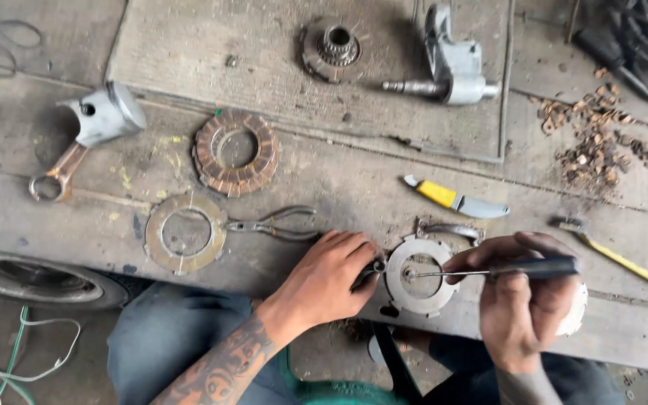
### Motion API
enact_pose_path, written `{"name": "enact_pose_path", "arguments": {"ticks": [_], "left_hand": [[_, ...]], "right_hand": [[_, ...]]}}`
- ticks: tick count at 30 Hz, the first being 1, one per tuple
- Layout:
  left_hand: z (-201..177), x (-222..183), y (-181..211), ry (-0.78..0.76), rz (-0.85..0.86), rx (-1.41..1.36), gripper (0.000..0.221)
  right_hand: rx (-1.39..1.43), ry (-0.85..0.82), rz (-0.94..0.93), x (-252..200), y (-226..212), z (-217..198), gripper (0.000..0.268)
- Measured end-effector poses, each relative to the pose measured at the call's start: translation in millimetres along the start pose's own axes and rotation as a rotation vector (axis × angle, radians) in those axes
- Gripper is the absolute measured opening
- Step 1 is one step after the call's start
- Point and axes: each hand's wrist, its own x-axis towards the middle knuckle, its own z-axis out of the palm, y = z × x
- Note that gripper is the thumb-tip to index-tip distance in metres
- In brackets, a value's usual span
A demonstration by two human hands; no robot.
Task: The person uses a small metal file to scrape and clean the interior and exterior surfaces of a small cylindrical metal part. The person rotates the part and repositions it repeatedly to access different areas while seated at a workbench.
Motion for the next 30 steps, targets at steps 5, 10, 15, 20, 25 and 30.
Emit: {"name": "enact_pose_path", "arguments": {"ticks": [5, 10, 15, 20, 25, 30], "left_hand": [[6, 14, -17, 0.057, 0.026, 0.067, 0.021], [18, 31, -26, -0.001, 0.013, 0.173, 0.024], [15, 42, -23, 0.088, 0.027, 0.263, 0.023], [11, 48, -19, 0.142, 0.049, 0.173, 0.015], [12, 46, -19, 0.132, 0.051, 0.140, 0.015], [12, 46, -19, 0.135, 0.033, 0.120, 0.013]], "right_hand": [[-0.045, 0.078, 0.049, 20, 12, 5, 0.026], [-0.075, 0.045, 0.146, 25, 23, -8, 0.053], [-0.144, 0.158, 0.282, 26, 43, -15, 0.030], [-0.221, 0.139, 0.159, 12, 75, -29, 0.025], [-0.345, 0.118, 0.068, 10, 78, -19, 0.027], [-0.289, -0.003, 0.059, 8, 75, -5, 0.024]]}}
